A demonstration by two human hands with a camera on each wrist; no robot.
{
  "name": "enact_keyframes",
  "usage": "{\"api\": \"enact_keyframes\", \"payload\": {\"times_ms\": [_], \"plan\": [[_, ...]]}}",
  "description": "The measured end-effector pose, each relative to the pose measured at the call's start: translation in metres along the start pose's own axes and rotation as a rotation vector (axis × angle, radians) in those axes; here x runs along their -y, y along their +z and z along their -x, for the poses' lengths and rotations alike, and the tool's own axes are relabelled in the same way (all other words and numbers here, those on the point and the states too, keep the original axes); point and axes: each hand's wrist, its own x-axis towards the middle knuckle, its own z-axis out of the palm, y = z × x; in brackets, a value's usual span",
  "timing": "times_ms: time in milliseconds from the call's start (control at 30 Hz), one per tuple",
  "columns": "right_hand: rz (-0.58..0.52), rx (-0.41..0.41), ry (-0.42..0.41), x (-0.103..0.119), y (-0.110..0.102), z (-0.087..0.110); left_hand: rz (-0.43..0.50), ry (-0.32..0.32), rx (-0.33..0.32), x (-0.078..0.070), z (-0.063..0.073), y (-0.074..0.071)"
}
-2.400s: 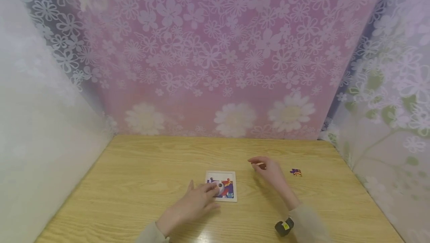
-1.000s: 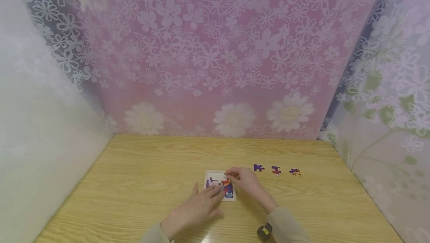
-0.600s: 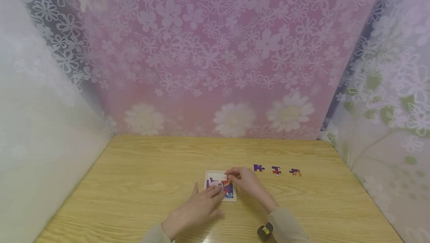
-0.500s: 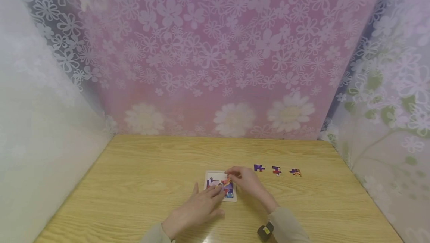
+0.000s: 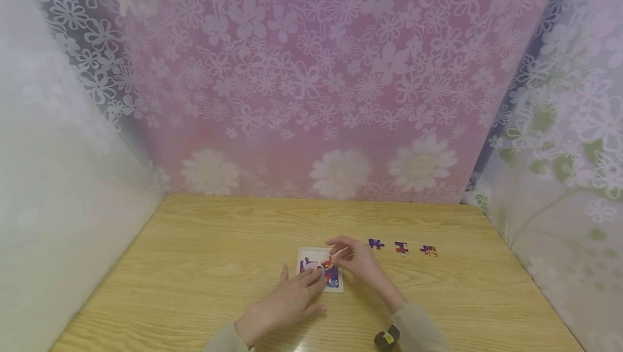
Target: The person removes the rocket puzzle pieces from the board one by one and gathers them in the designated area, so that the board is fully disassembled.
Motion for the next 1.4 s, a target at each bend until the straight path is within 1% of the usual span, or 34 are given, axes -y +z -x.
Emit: {"api": "enact_keyframes", "payload": {"times_ms": [100, 233, 433, 600, 767, 1100, 1300, 1400], "plan": [[-0.039, 0.027, 0.0, 0.0, -0.001, 0.002, -0.002, 0.0, -0.001, 0.0, 0.0, 0.0], [-0.056, 0.058, 0.006, 0.001, 0.0, 0.004, -0.005, -0.002, 0.002, 0.001, -0.001, 0.0], [-0.082, 0.055, 0.027, 0.003, 0.001, 0.004, 0.004, -0.004, 0.011, 0.001, -0.002, 0.001], [-0.049, 0.051, 0.052, -0.003, 0.003, 0.002, -0.008, 0.002, 0.01, 0.001, -0.002, 0.0], [-0.028, 0.048, 0.047, -0.005, 0.006, 0.001, -0.004, 0.004, 0.006, 0.0, -0.002, -0.001], [-0.05, -0.007, 0.08, 0.0, 0.005, 0.002, 0.003, -0.009, 0.013, 0.0, -0.003, -0.001], [-0.131, -0.038, 0.084, -0.001, -0.003, 0.005, 0.006, -0.017, 0.021, -0.001, -0.002, -0.001], [-0.153, -0.063, 0.097, -0.005, -0.007, 0.006, 0.008, -0.019, 0.021, -0.001, -0.001, -0.001]]}}
